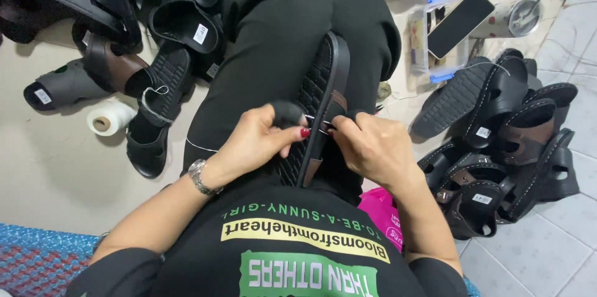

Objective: Hand-sewing the straps of sandals to the soles using a needle and thread.

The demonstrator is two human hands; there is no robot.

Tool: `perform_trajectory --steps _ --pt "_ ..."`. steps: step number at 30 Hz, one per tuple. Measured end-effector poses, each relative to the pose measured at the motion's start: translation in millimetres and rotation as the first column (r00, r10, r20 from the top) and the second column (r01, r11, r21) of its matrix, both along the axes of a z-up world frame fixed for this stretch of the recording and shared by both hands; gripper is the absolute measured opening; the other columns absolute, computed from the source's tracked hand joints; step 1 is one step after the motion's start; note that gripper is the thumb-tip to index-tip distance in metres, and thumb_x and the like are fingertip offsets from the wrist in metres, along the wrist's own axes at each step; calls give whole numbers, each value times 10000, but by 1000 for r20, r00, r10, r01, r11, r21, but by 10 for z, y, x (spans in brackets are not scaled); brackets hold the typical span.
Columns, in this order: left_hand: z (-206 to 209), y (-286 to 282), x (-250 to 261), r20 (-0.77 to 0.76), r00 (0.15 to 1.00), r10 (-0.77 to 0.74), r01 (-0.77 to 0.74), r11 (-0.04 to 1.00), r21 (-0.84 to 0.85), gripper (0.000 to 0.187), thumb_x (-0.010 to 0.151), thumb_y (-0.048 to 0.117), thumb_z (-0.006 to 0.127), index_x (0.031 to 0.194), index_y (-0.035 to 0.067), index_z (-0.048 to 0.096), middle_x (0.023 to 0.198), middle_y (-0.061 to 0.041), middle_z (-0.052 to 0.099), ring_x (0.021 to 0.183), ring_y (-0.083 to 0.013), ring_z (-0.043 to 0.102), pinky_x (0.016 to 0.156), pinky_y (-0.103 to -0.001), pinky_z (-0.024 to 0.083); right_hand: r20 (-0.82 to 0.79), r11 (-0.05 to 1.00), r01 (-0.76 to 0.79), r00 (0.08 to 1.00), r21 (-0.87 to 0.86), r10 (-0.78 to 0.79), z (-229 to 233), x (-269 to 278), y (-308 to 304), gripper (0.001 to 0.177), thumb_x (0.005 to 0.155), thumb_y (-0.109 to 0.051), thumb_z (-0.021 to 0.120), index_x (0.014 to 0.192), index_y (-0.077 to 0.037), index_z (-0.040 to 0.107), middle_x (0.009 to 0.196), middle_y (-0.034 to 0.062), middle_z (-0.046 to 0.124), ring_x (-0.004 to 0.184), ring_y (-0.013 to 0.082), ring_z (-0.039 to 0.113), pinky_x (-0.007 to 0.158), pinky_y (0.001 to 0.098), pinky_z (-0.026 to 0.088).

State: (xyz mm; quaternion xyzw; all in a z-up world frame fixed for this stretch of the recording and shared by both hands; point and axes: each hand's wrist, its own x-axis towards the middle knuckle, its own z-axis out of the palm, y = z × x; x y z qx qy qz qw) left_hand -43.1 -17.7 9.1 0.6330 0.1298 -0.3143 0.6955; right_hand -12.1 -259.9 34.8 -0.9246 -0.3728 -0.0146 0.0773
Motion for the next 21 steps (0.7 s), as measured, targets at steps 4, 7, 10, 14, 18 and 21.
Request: perform_trajectory --steps 4,7,10,14,18,21 --pt "21 -91 -134 470 882 -36 -66 978 199 283 774 138 864 1044 94 793 762 -160 719 717 -272 746 570 -314 575 -9 999 12 1000 44 -11 -19 -27 -16 153 959 -260 602 1102 -226 647 635 14 419 536 248 598 533 355 516" --pt "81 -201 -187 466 884 50 -154 970 189 211 846 113 812 1057 104 801 872 -96 750 833 -228 762 703 -296 611 -3 999 22 1000 45 -22 79 -44 14 210 976 -181 547 1154 -222 652 638 17 434 536 237 598 540 336 520" --pt "162 -148 -172 347 929 128 -195 967 166 202 929 128 724 1120 90 778 959 -116 768 926 -154 726 802 -296 592 -2 998 17 1000 56 -16 54 -43 -19 201 984 -207 551 1158 -218 649 640 19 432 547 232 596 549 322 519" --pt "-51 -169 -220 120 948 296 -309 945 107 244 894 47 750 1129 -10 714 803 -128 714 504 -105 633 482 -238 529 18 997 3 1000 73 -5 35 -21 -13 206 983 -207 532 1154 -216 647 646 20 425 549 229 589 551 327 519" --pt "6 -230 -250 252 961 118 -158 977 145 218 788 39 826 992 8 757 746 -120 733 518 -114 653 438 -226 511 -16 997 -21 1000 73 22 -5 -44 -66 252 974 -187 517 1187 -212 649 663 30 440 565 232 591 548 323 518" --pt "-62 -290 -326 283 945 165 -188 980 58 194 820 46 807 1004 25 749 777 -106 735 629 -120 681 543 -251 561 -13 996 -32 999 79 33 -29 -59 -83 298 961 -180 519 1230 -216 642 675 47 464 573 239 598 556 338 526"
